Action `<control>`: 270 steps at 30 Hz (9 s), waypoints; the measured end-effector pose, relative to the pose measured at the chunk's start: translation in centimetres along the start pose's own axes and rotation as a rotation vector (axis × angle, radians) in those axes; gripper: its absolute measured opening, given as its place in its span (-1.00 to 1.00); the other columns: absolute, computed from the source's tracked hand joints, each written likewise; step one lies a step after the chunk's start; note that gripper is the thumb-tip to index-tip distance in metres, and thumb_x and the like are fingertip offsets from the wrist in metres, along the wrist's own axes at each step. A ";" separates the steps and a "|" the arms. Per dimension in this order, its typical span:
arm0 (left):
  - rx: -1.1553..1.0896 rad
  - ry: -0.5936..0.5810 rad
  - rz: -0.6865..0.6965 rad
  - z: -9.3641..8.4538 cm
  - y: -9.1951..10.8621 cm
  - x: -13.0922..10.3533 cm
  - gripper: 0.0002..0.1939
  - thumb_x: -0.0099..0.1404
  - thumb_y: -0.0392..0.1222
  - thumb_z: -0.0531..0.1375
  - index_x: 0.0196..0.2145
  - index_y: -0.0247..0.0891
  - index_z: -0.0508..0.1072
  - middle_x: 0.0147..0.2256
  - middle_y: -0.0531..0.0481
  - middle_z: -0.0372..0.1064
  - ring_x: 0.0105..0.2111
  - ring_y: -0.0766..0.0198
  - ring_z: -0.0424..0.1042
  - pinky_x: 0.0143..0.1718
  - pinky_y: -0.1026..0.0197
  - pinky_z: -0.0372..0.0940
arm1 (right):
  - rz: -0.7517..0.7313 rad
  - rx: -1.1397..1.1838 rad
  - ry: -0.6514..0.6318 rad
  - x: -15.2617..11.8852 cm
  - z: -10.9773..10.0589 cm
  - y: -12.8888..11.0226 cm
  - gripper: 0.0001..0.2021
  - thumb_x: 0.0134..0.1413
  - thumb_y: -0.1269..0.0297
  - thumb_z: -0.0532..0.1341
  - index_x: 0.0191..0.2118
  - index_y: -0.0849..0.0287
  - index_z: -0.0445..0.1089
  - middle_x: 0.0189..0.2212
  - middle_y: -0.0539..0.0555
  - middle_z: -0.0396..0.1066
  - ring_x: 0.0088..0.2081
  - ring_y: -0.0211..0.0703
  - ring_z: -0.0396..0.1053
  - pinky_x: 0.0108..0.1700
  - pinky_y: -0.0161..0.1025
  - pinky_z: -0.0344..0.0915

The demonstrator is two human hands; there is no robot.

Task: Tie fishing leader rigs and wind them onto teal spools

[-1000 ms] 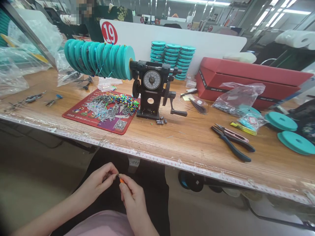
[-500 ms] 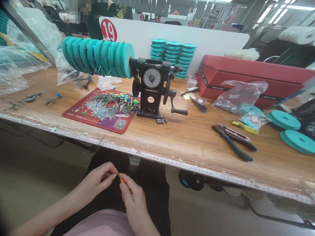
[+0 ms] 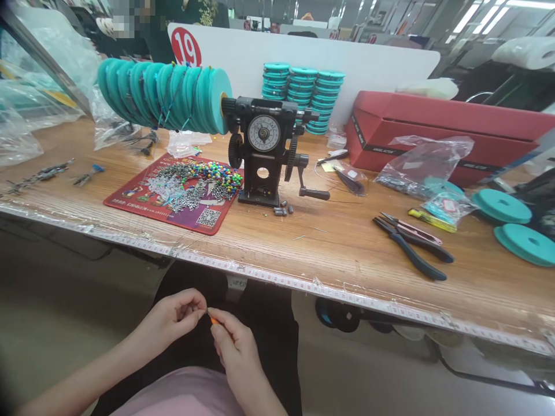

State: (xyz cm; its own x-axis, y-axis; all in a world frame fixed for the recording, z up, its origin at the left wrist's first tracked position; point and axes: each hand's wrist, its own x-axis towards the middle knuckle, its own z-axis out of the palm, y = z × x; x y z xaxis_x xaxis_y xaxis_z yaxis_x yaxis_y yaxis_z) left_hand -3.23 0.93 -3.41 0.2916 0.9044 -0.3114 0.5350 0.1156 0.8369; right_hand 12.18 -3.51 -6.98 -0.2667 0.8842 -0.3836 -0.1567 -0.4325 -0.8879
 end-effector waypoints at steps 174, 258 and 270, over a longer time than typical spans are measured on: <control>0.115 -0.087 0.046 2.1 -0.2 -1.1 -0.77 0.23 -0.29 -0.08 -0.48 -0.24 0.33 -0.47 0.05 0.23 -0.46 0.32 0.25 -0.43 0.30 0.12 | -0.451 -0.903 0.404 1.0 0.1 2.1 -0.87 -0.22 0.47 0.01 -0.65 0.21 0.20 -0.70 -0.09 0.11 -0.63 -0.37 0.05 -0.56 -0.38 -0.03; 0.123 -0.091 0.093 2.7 -0.5 -0.3 -0.80 0.20 -0.33 -0.03 -0.51 -0.26 0.31 -0.50 0.07 0.23 -0.48 0.33 0.24 -0.45 0.32 0.12 | -0.423 -0.946 0.371 0.5 -1.1 1.5 -0.85 -0.19 0.45 0.02 -0.68 0.18 0.12 -0.71 -0.10 0.05 -0.64 -0.38 0.00 -0.57 -0.37 -0.08; 0.166 -0.104 0.088 3.0 -0.6 -0.5 -0.81 0.20 -0.33 -0.04 -0.48 -0.26 0.34 -0.49 0.05 0.24 -0.47 0.32 0.26 -0.44 0.31 0.13 | -0.392 -1.111 0.188 0.1 -2.1 0.1 -0.87 -0.14 0.44 0.06 -0.48 0.12 0.32 -0.60 -0.10 0.26 -0.58 -0.37 0.17 -0.51 -0.39 -0.03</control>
State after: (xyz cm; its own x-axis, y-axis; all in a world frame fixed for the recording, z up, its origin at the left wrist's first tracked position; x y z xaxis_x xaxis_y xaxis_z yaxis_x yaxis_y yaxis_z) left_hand -1.25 -0.79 -5.10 0.4189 0.8597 -0.2924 0.6243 -0.0387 0.7802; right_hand 14.08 -3.06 -7.63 -0.2261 0.9740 0.0137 0.7376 0.1804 -0.6507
